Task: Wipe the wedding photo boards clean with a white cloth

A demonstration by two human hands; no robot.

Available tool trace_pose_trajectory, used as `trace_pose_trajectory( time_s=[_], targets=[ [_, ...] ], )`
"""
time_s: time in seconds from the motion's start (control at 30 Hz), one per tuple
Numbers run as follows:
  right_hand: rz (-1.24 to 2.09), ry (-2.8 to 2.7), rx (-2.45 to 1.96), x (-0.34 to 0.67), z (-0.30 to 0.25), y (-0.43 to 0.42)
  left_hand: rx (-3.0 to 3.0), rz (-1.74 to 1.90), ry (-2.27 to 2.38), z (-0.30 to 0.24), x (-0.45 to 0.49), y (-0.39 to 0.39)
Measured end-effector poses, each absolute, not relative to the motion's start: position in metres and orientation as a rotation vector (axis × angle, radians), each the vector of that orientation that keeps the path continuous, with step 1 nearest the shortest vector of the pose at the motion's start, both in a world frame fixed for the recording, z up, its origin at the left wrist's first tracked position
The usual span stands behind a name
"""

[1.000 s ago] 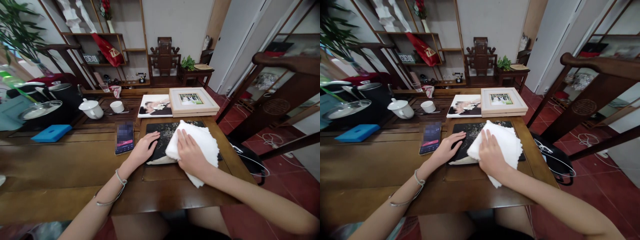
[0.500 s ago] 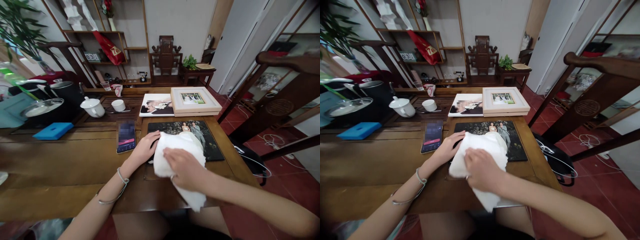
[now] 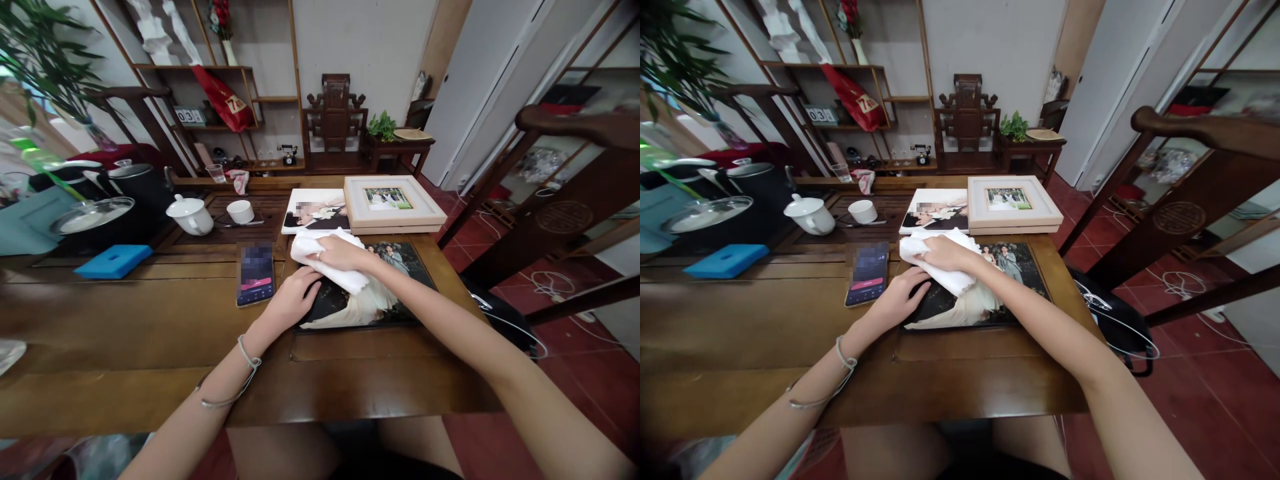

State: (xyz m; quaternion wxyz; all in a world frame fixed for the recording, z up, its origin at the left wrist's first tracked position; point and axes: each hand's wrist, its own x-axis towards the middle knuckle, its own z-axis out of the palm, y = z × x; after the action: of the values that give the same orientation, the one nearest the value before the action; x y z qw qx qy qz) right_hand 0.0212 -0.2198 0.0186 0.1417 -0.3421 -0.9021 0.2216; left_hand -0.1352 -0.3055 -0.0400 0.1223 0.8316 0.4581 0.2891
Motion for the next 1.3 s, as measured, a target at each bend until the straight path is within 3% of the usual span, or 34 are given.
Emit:
trace_pose_trajectory(
  time_s=[0.37, 0.53, 0.7, 0.83, 1.07, 1.3],
  targets=[
    [0.414, -2.479, -1.157, 0.147, -0.014, -0.245, 2.423, 0.904, 1.323, -0.050, -0.137, -0.303],
    [0.118, -2.662, -1.148, 0.127, -0.022, -0.307, 2.423, 0.868, 1.335, -0.047, -0.136, -0.303],
    [0.222, -2.872, -0.785, 0.094, -0.017, -0.373, 2.422, 0.845, 1.299, -0.045, -0.138, -0.303],
    [0.321, -2.800, -0.862, 0.098, -0.012, -0.345, 2.424, 0.838, 1.305, -0.046, -0.138, -0.303],
    [0.071, -2.553, -1.327, 0.138, -0.020, -0.253, 2.427, 0.856, 1.334, -0.046, -0.137, -0.304],
    [-0.133, -2.595, -1.394, 0.152, -0.029, -0.322, 2.413, 0.885, 1.335, -0.047, -0.136, -0.303]
  ],
)
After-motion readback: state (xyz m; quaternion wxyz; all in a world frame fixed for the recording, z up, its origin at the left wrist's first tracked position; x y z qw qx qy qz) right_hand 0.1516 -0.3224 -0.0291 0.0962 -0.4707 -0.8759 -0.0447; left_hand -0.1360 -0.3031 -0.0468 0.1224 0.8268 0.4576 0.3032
